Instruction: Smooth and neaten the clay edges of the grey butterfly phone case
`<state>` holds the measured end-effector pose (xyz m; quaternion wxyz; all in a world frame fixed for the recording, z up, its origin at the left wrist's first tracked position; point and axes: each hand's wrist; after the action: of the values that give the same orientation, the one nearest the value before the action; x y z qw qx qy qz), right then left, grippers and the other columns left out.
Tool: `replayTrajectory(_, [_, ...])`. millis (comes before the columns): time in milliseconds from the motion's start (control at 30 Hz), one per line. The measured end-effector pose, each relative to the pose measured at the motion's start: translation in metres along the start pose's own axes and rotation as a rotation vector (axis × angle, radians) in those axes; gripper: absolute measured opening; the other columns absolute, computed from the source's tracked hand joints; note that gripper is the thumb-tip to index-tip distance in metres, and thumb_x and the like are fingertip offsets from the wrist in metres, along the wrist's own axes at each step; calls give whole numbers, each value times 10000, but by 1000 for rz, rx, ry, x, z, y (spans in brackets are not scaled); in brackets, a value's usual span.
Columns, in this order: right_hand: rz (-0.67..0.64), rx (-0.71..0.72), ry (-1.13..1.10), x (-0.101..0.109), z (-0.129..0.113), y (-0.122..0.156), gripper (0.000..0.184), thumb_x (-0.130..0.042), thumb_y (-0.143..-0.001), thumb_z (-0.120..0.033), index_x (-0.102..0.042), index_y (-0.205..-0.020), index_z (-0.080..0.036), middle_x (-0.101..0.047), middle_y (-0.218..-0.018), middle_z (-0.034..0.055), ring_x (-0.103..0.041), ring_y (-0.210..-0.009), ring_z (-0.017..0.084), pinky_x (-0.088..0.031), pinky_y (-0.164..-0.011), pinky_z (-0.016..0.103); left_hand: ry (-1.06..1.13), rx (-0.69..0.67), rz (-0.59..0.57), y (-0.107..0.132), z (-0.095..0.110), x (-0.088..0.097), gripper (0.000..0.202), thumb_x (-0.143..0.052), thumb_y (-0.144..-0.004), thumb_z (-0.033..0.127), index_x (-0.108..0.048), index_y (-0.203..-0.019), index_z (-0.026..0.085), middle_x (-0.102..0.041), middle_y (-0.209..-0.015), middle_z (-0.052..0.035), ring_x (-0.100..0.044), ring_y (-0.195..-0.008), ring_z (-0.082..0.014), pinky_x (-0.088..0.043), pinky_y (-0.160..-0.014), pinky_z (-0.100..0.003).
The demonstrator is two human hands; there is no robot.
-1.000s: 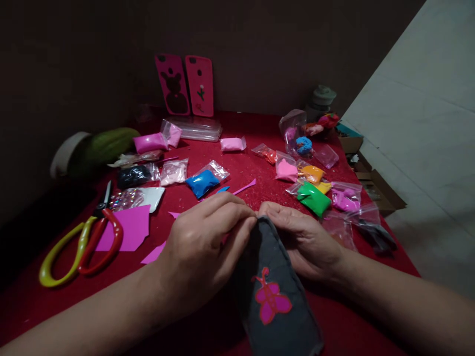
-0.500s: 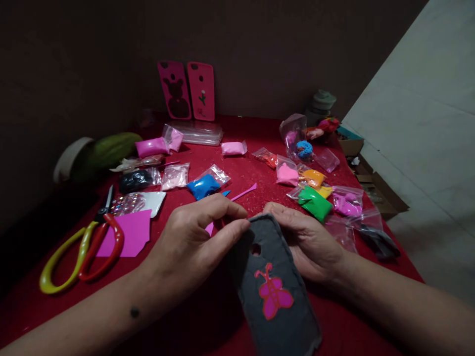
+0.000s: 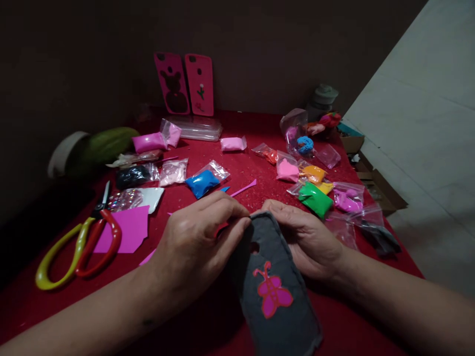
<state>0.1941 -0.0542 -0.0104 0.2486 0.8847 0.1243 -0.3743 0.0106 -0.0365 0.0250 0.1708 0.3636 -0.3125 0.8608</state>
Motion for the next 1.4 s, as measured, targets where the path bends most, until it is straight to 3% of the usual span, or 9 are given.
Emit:
replayTrajectory(200, [-12, -10, -19, -2, 0, 0, 207, -688, -775, -243, -526, -678, -158, -512, -644, -16, -481, -597, 97, -415, -620, 222, -130, -136, 82, 0, 1, -4, 118, -561, -872, 111, -648, -795, 132, -667, -768, -19, -616, -707, -90, -462, -668, -175])
replayTrajectory(367, [-15, -7, -4, -2, 0, 1, 225, -705, -763, -262, -534, -669, -151, -512, -625, -17, -487, -581, 94, -413, -601, 212, -145, -134, 72, 0, 1, -5, 86, -577, -882, 144, -659, -861, 129, -684, -801, -28, -635, -737, -104, -476, -683, -188])
replayTrajectory(600, [-21, 2, 29, -2, 0, 1, 215, -720, -748, -266, -557, -686, -140, -527, -630, -14, -500, -580, 93, -419, -599, 210, -140, -167, 96, 0, 1, -7, 118, -570, -883, 133, -657, -804, 134, -684, -773, -19, -628, -707, -97, -469, -671, -180])
replayTrajectory(733, [0, -1, 32, -2, -1, 1, 202, -705, -754, -245, -547, -681, -144, -524, -635, -13, -500, -583, 98, -424, -602, 219, -68, -51, 65, -1, 2, 4, 169, -533, -912, 182, -689, -860, 142, -704, -803, -19, -643, -714, -102, -459, -654, -183])
replayTrajectory(833, [17, -13, 31, -1, -2, 1, 201, -688, -765, -247, -537, -675, -149, -517, -635, -14, -493, -576, 101, -424, -601, 230, 7, 118, 38, -2, -1, 13, 221, -537, -911, 255, -687, -773, 167, -662, -683, 13, -601, -602, -104, -434, -562, -206])
replayTrajectory(933, [17, -15, 30, 1, -3, 0, 205, -682, -768, -256, -532, -673, -153, -505, -631, -19, -479, -573, 100, -418, -599, 230, 85, 171, -18, -3, -3, 16, 206, -564, -888, 274, -683, -744, 187, -656, -658, 31, -598, -584, -106, -432, -542, -207])
replayTrajectory(1100, [0, -9, 11, 1, -2, 0, 204, -685, -774, -257, -528, -687, -160, -513, -646, -20, -486, -590, 100, -408, -603, 223, 35, 82, -40, 0, -4, 10, 105, -599, -854, 224, -688, -819, 181, -674, -740, 13, -619, -639, -104, -450, -598, -204])
replayTrajectory(1400, [-9, -20, -24, 0, -1, 0, 235, -702, -760, -247, -511, -658, -157, -524, -633, -18, -491, -584, 97, -418, -605, 221, -119, -51, 26, 3, -5, 1, 124, -563, -871, 157, -656, -790, 145, -669, -735, -13, -617, -647, -92, -445, -580, -174])
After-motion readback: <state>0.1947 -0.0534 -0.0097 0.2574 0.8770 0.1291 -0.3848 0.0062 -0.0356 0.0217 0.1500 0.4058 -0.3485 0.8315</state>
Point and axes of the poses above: each hand's wrist, its own y-axis away from the middle knuckle, its own x-axis out of the back of the hand, z = x × y
